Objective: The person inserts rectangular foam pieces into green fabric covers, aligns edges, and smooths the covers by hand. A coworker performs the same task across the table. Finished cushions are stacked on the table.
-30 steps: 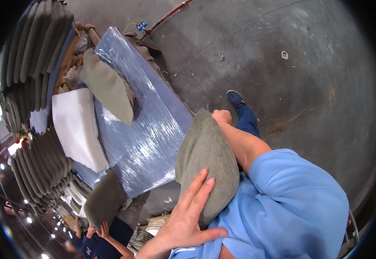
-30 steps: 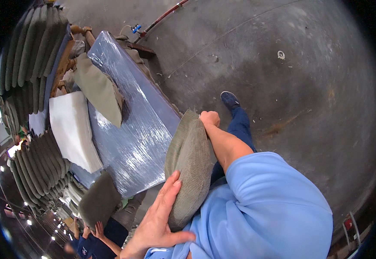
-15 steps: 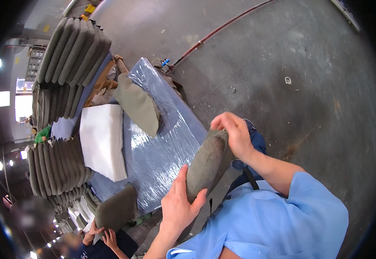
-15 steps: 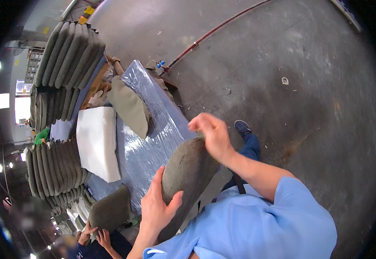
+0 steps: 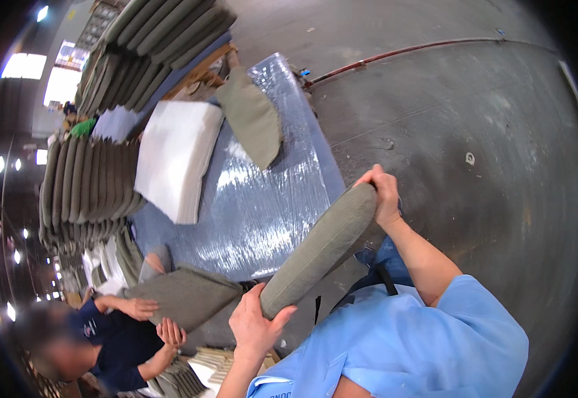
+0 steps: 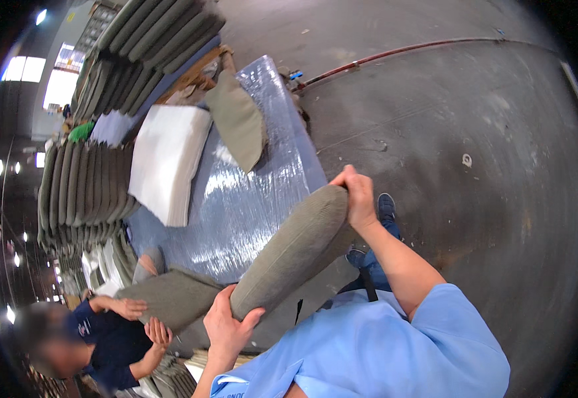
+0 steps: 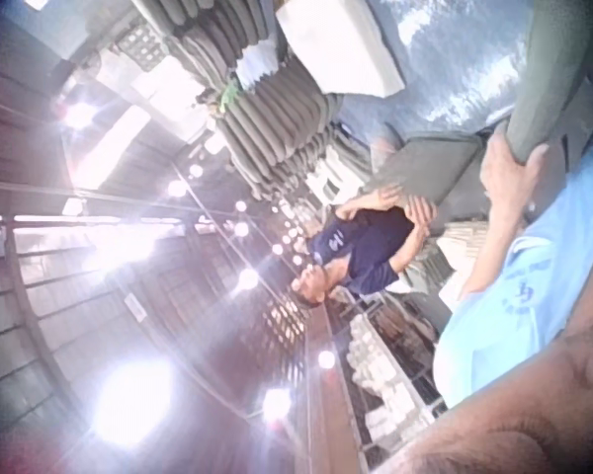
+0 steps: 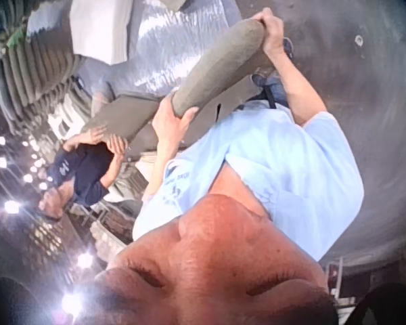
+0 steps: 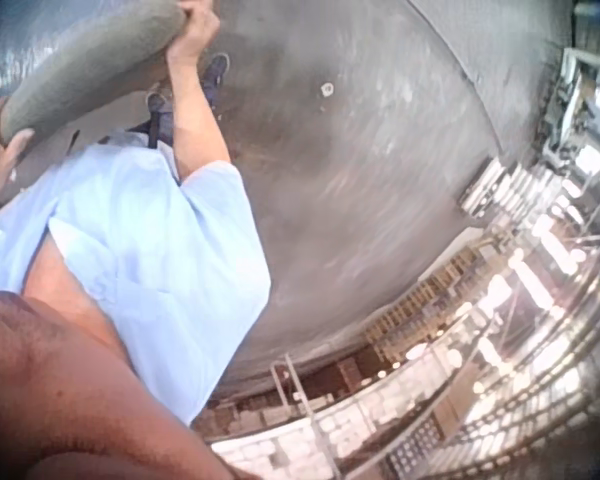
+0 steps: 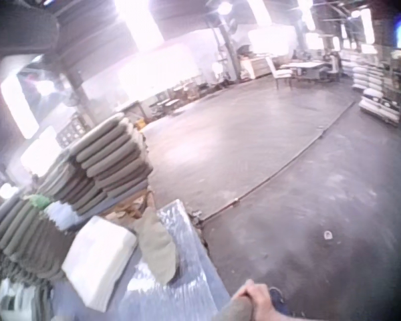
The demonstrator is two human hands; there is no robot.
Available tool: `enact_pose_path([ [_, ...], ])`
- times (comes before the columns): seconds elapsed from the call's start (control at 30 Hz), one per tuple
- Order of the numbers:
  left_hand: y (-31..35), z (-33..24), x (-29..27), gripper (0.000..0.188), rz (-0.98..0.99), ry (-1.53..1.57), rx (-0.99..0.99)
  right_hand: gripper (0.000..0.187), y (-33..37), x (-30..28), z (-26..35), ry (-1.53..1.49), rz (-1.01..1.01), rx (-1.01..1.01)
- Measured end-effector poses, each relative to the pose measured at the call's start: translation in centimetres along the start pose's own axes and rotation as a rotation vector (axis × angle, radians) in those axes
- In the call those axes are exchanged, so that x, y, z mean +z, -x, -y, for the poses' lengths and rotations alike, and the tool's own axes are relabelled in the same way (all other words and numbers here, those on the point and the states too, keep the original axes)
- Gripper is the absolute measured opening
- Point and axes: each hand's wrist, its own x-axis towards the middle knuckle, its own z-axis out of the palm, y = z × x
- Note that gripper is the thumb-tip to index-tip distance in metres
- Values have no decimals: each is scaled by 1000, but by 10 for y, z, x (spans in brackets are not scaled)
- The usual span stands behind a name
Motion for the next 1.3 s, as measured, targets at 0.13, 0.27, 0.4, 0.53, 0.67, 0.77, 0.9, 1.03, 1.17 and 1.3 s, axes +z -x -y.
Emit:
enact_pose_path([
  [0.13, 46, 35, 7, 55, -164, 85, -154, 70, -17, -21, -39, 101, -35, 111],
  [0.27, 48, 42, 25, 50, -460, 492, -279, 65, -30, -52, -83, -54, -98, 190],
  [0.4, 63, 56, 46, 64, -646, 811, -498, 53, -42, -67, -107, -382, 64, 289],
  [0.53, 59, 69, 74, 66, -821, 1248, -570, 37, -46, -72, -110, -466, 22, 366],
  [0.67, 76, 81, 107, 65, -872, 1609, -702, 45, -15, -46, -104, -205, -266, 482],
  [0.77, 72, 88, 163, 56, -895, 1750, -796, 40, -23, -64, -74, -109, -197, 481],
  [0.9, 80, 92, 201, 46, -1041, 1861, -954, 33, -19, -46, -38, -137, -11, 471],
  [1.03, 56, 91, 183, 41, -1123, 2001, -903, 31, -13, -33, 13, -127, 171, 330],
  [1.17, 9, 99, 104, 46, -1072, 2026, -626, 39, 21, -36, 40, -323, 130, 366],
  [1.3, -61, 106, 7, 68, -801, 1836, -161, 53, 52, -44, 52, -401, 343, 414],
])
